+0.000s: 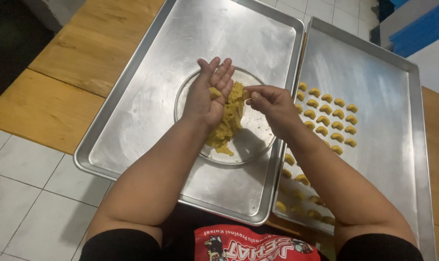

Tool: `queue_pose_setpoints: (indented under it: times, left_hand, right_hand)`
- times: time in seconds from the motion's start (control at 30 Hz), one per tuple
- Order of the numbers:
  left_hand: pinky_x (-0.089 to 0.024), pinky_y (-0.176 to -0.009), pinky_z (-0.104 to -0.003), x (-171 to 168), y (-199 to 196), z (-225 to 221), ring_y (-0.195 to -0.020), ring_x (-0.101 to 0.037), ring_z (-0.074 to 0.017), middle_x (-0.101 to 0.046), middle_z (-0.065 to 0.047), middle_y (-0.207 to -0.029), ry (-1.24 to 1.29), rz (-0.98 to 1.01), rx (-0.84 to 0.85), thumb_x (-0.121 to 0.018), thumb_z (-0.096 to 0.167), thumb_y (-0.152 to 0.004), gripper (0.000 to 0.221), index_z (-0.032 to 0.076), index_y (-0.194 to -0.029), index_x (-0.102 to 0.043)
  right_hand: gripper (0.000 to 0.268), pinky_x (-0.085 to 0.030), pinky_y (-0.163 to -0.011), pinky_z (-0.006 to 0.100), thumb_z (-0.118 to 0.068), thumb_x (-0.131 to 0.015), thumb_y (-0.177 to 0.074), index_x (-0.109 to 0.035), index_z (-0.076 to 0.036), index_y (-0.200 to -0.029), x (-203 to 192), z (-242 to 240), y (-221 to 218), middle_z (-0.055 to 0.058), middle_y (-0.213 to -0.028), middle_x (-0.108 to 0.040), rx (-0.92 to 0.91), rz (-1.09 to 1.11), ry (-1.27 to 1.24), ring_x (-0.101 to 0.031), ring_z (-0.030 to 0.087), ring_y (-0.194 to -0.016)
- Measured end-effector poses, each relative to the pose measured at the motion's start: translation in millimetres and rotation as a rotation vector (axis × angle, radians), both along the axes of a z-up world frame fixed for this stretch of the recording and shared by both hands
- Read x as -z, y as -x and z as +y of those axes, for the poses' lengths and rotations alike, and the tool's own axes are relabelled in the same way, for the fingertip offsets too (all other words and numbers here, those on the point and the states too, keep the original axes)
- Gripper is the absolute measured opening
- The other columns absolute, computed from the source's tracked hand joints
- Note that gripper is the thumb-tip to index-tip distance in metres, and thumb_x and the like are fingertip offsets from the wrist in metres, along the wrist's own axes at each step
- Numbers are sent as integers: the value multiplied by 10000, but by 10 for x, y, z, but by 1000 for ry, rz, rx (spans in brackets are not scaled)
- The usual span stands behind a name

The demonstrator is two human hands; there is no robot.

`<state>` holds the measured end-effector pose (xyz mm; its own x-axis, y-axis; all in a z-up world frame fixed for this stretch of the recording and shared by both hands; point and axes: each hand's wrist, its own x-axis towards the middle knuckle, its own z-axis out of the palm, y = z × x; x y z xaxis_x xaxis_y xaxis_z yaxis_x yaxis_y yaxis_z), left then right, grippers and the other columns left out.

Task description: Shaping small pieces of yellow dough into crescent-shaped cookies and arranging them on a baking tray.

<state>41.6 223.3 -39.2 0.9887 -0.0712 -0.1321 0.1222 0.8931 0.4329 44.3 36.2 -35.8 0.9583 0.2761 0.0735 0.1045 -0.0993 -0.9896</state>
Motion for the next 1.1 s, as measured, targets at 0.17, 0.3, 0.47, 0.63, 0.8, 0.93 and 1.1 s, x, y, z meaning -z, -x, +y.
queue_pose_setpoints:
  times: [0.17, 0.3, 0.47, 0.63, 0.8, 0.93, 1.1]
  left_hand:
    - [-202, -1249, -477, -2, 6, 85, -1493, -309, -365, -375, -209, -1590, 180, 0, 39, -417, 721, -928, 882, 84, -1538, -388]
    - [-193, -1248, -461, 120, -37, 65, -1491, -336, -354, -420, -177, -1576, 233, -36, 183, -400, 798, -903, 916, 122, -1519, -451]
    - [-82, -1253, -482, 161, 32, -77, -1529, -220, -361, -285, -179, -1641, 233, -91, 261, -343, 862, -861, 1014, 142, -1576, -352]
    - [-320, -1183, -411, 210, 278, -492, -1520, -275, -342, -248, -180, -1661, 223, -106, 428, -355, 908, -797, 1092, 166, -1597, -298]
    - [-403, -1034, -248, -43, 504, -938, -1269, -548, -197, -516, -60, -1480, 198, -174, 460, -423, 805, -924, 827, 151, -1426, -493]
    - [-386, -1037, -244, -28, 503, -1158, -1184, -576, -131, -593, 36, -1318, 190, -164, 520, -385, 840, -898, 735, 206, -1249, -514]
    - [-453, -709, -104, -471, 765, -1444, -839, -690, -91, -673, 44, -1260, 153, -195, 749, -337, 948, -814, 810, 381, -1336, -586]
  right_hand:
    - [486, -509, -860, 456, 23, -652, -873, -709, -155, -1321, 517, 69, 163, 94, -1231, -736, -75, -809, 786, -627, 361, -1186]
    - [520, -514, -846, 540, -28, -596, -858, -697, -277, -1303, 163, 171, 360, -74, -1391, -672, -168, -715, 1203, -534, 379, -1324]
    - [271, -503, -920, 391, -25, -705, -867, -814, -185, -1056, 57, -208, 156, 27, -1011, -777, 67, -488, 458, -659, 267, -1066]
    - [205, -535, -801, 328, -139, -683, -1019, -751, -26, -1175, -163, -252, 285, 121, -961, -710, 169, -737, 239, -658, 225, -901]
    - [955, 52, -1303, 443, -771, -158, -990, -96, -111, -1678, -49, -119, 416, 122, -1743, -83, -45, -1034, 551, -29, 321, -1599]
    - [996, 169, -1289, 432, -822, -238, -943, -59, -170, -1674, -145, -196, 757, 90, -1752, 22, -130, -1073, 419, 67, 312, -1612]
    - [1069, 177, -1182, 651, -905, 50, -839, 147, -235, -1667, 105, -999, 604, 114, -1725, 188, 146, -825, 795, 295, 342, -1526]
